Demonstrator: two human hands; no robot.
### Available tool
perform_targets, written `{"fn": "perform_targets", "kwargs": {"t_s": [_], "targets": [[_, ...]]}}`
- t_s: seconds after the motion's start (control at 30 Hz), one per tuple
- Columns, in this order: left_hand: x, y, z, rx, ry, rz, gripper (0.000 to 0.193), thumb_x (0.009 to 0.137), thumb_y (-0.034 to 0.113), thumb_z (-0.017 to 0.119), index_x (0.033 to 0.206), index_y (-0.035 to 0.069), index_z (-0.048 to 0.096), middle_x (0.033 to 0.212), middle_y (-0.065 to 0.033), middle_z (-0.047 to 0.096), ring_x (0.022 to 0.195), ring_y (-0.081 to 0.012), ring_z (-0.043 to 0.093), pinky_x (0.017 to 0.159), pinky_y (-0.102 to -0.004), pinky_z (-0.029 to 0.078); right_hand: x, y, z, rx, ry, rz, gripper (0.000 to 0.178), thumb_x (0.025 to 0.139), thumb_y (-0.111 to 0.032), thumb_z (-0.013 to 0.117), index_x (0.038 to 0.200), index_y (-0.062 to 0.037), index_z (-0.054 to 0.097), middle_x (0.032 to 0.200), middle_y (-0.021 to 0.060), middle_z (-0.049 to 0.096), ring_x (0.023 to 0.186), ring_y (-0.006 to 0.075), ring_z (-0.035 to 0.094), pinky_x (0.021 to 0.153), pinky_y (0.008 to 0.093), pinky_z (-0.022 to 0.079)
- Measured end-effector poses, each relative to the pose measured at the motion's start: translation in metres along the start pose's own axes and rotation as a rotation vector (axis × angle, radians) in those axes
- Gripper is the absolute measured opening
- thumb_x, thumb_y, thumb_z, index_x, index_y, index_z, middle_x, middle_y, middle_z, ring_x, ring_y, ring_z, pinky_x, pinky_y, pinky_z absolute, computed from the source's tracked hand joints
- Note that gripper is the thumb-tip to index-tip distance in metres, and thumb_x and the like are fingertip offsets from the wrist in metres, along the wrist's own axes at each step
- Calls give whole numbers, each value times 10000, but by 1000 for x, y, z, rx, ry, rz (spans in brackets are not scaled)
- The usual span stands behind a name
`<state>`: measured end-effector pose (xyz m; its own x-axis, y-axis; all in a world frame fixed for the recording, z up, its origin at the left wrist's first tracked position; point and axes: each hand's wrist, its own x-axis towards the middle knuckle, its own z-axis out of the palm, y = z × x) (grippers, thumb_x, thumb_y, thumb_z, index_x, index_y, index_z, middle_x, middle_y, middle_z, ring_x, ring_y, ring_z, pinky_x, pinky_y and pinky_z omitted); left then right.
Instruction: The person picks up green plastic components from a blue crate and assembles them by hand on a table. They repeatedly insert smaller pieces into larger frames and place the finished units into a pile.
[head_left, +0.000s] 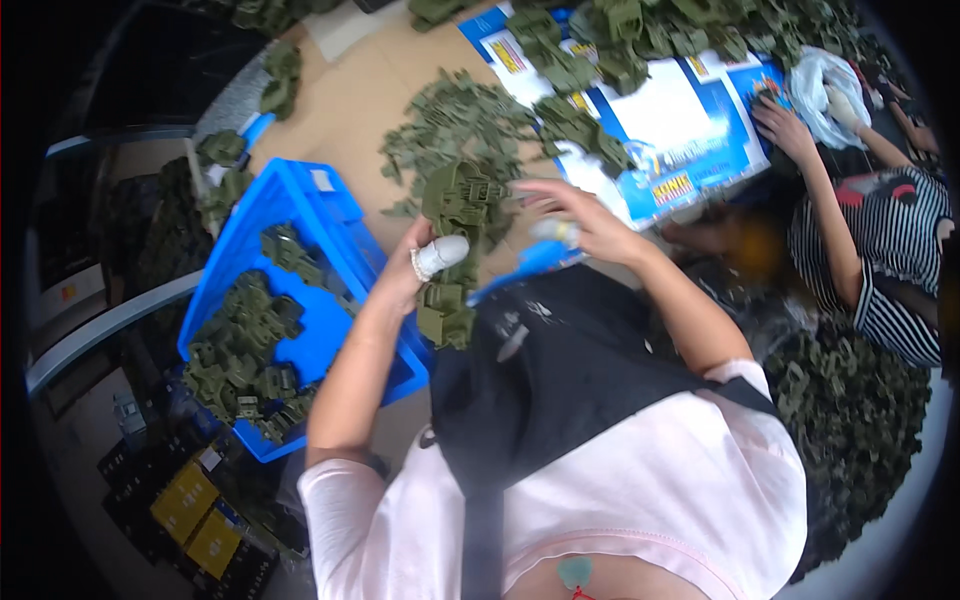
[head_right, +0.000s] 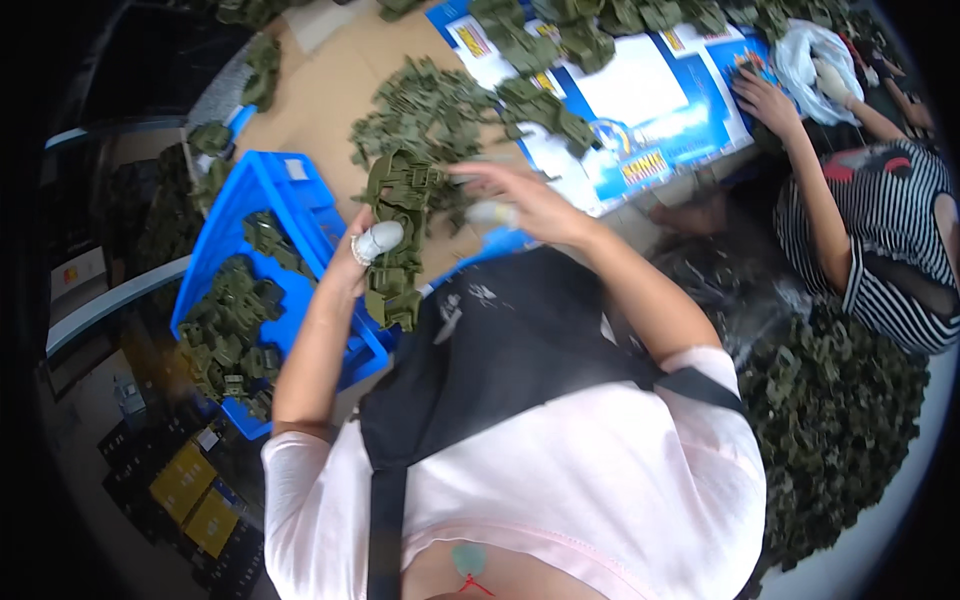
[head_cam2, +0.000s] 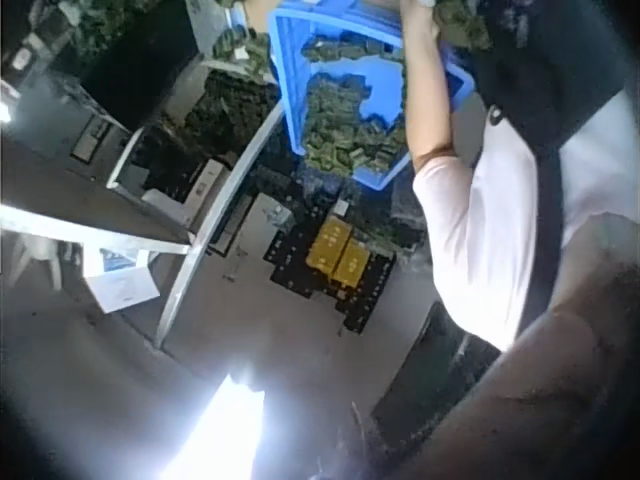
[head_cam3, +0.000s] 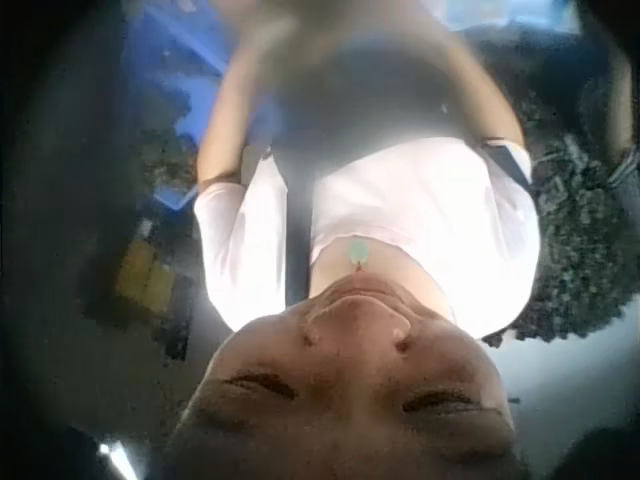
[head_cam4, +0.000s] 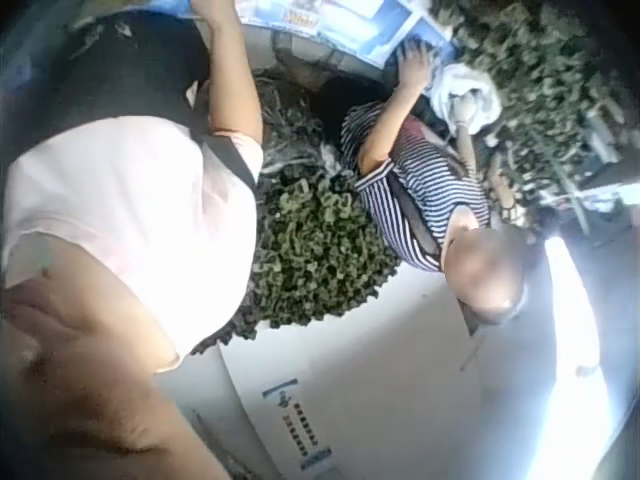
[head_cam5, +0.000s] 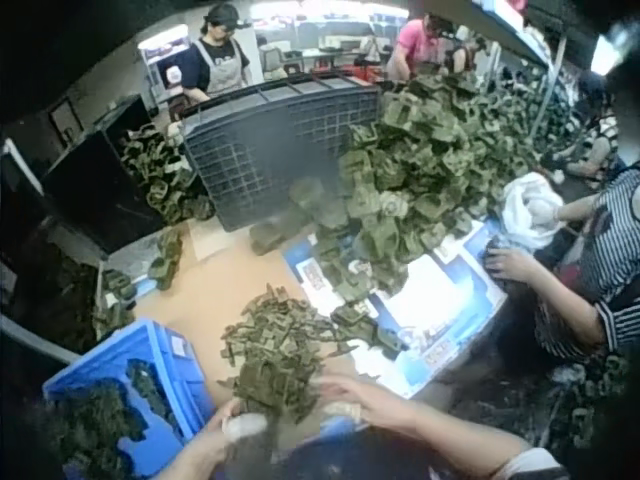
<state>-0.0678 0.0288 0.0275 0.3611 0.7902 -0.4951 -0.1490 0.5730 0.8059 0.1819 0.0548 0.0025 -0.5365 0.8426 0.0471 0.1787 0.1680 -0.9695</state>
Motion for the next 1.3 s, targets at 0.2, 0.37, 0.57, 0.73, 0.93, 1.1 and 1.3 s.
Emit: {"fn": "perform_targets", "kwargs": {"t_s": [0.2, 0.37, 0.57, 0.73, 0.93, 1.1, 1.3], "targets": [[6, -20, -6, -280, 116, -40, 526, 836, 347, 559, 1249, 44, 438, 1168, -110, 555, 1075, -183, 535, 914, -323, 430, -47, 114, -16, -1077, -25, 20, 350, 704, 13, 501, 1037, -94, 514, 951, 196, 520, 947, 336, 537, 806, 421, 446], [15, -37, 5, -475, 198, -70, 518, 787, 399, 603, 1137, 27, 519, 1038, -121, 609, 929, -225, 602, 828, -359, 490, -39, 123, -27, -656, 13, 26, 322, 675, -19, 576, 975, -99, 494, 865, 175, 552, 762, 314, 599, 643, 404, 474], [27, -57, 6, -720, 103, -164, 488, 777, 437, 596, 1048, 34, 547, 910, -142, 611, 775, -257, 625, 679, -374, 528, -39, -15, -25, -282, 14, 257, 232, 766, -147, 659, 947, -67, 538, 774, 100, 621, 749, 258, 625, 657, 332, 479], [23, -51, 40, -543, 154, -216, 448, 803, 330, 616, 1135, 70, 466, 925, -92, 588, 740, -203, 620, 642, -354, 530, -40, -57, 5, -451, -343, -20, 202, 747, -57, 583, 947, -67, 605, 881, 137, 611, 824, 307, 609, 706, 379, 485], [30, -55, 56, -532, 102, -141, 345, 845, 213, 583, 1132, 90, 436, 986, -76, 564, 798, -156, 601, 622, -305, 531, -39, -54, 19, -566, -506, 4, 291, 644, 37, 523, 917, -43, 584, 827, 149, 561, 770, 333, 586, 667, 432, 466], [21, -50, 61, -427, 178, -225, 357, 843, 204, 585, 1145, 91, 431, 992, -71, 559, 823, -161, 595, 626, -303, 527, -45, -31, 26, -428, -516, -49, 274, 647, 37, 520, 907, -36, 567, 816, 148, 557, 805, 335, 578, 699, 433, 461], [28, -72, 39, -555, 169, -212, 417, 826, 290, 605, 1152, 101, 428, 960, -85, 565, 749, -200, 615, 608, -324, 537, -26, -15, -5, 90, -627, 101, 321, 775, -95, 591, 1093, -61, 564, 1052, 128, 587, 991, 247, 565, 855, 341, 436]]}}
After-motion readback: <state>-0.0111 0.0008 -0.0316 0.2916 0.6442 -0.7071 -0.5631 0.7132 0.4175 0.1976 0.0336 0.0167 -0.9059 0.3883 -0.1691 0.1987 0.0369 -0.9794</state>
